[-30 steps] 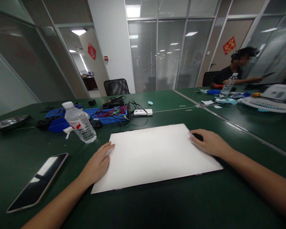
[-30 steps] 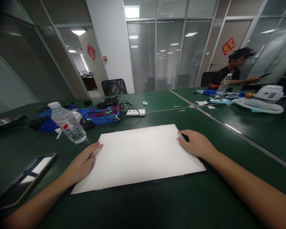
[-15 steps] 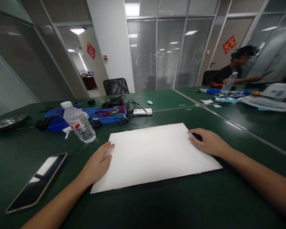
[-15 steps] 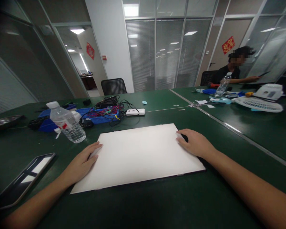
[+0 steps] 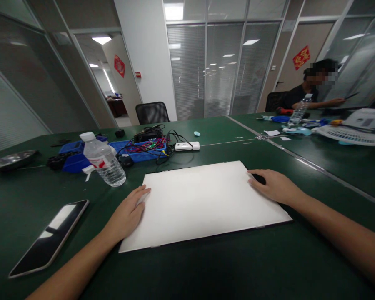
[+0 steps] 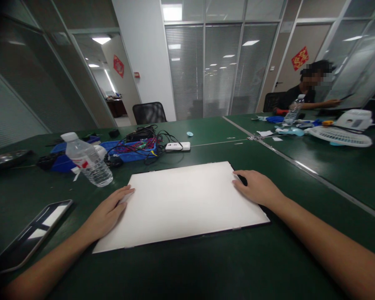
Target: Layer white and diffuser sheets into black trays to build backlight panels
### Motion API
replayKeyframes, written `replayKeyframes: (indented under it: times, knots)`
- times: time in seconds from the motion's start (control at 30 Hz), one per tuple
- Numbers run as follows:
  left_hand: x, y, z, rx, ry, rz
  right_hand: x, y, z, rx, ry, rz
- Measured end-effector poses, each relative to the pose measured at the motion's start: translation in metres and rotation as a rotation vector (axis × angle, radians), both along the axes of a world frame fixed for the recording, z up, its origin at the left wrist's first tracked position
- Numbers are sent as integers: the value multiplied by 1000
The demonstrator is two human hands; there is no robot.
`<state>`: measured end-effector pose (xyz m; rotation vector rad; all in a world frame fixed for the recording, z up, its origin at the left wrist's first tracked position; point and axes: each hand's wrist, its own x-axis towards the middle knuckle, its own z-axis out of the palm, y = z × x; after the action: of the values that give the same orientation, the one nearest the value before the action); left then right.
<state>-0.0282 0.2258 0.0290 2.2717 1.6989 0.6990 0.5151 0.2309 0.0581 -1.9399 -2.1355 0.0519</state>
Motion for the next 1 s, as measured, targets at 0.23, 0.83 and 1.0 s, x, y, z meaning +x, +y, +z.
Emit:
replayKeyframes:
  times: [0.23, 0.83, 1.0]
  knots:
    - [-2, -3, -1, 8, 62, -65, -6, -2, -3, 39, 128, -10]
    - [-10, -5, -6, 46, 214, -224, 11, 5, 9, -21, 1503, 32]
    - [-10, -5, -3, 63, 172, -228, 11, 9, 4, 123, 1451, 181]
